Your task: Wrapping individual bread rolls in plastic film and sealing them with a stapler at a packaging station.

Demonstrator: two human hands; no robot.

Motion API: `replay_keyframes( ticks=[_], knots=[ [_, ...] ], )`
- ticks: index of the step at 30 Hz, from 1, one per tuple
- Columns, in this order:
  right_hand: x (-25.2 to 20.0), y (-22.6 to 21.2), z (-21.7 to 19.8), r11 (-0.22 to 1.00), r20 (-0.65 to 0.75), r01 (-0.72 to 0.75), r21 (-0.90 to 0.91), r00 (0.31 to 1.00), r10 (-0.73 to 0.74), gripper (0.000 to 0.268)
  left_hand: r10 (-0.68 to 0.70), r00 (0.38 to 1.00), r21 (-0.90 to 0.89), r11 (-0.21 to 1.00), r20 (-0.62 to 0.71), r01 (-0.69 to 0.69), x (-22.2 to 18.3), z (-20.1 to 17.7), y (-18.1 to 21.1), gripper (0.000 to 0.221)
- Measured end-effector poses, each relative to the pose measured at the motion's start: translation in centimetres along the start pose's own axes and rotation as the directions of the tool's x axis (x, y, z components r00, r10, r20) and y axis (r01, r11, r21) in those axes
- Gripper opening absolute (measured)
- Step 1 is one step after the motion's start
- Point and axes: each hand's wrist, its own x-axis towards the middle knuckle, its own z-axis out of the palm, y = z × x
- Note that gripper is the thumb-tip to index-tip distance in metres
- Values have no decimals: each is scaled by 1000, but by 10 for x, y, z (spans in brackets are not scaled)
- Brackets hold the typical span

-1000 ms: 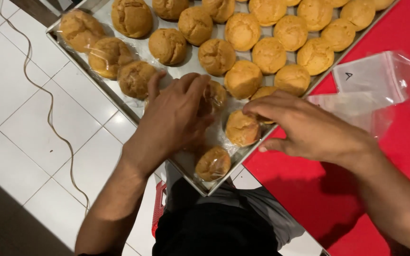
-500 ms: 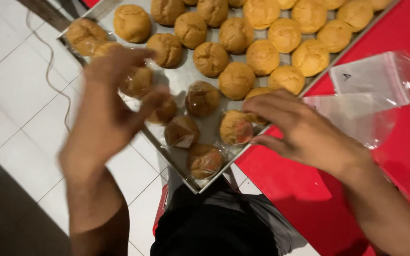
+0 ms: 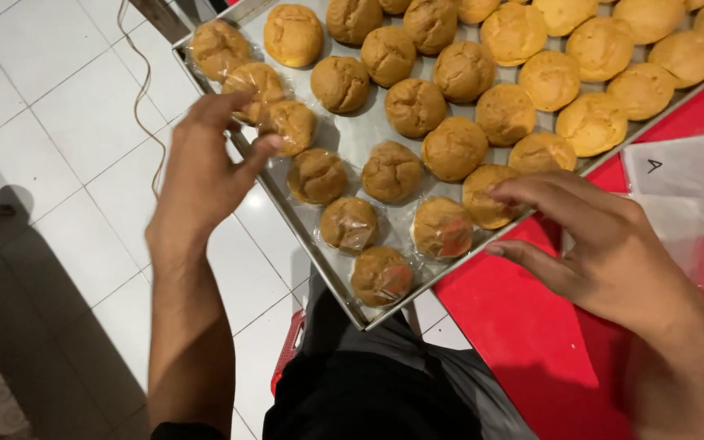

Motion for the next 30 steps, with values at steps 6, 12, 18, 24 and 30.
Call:
replay_keyframes(
  ticks=[6, 12, 18, 24, 30],
  knots=[
    [-11, 7, -15, 995, 1, -73, -72, 997, 73, 49, 98, 995, 72, 993, -3, -98, 6, 14, 3, 38],
    [-21, 11, -23, 991, -67, -82, -106, 995, 75, 46, 106, 993, 18, 994, -42, -105, 7, 23, -2, 54],
    [-23, 13, -25, 988, -65, -94, -119, 994, 87, 48, 147, 985, -56, 987, -94, -153, -1, 28, -10, 52],
    [-22, 14, -25, 991, -63, -96, -95, 994, 90, 45, 22, 983, -366, 927, -181, -88, -5, 28, -29, 43],
    [-19, 8, -27, 984, -79, -144, -108, 988, 136, 41, 220, 973, -998, -30, -65, -60, -12, 16, -66, 11]
  ],
)
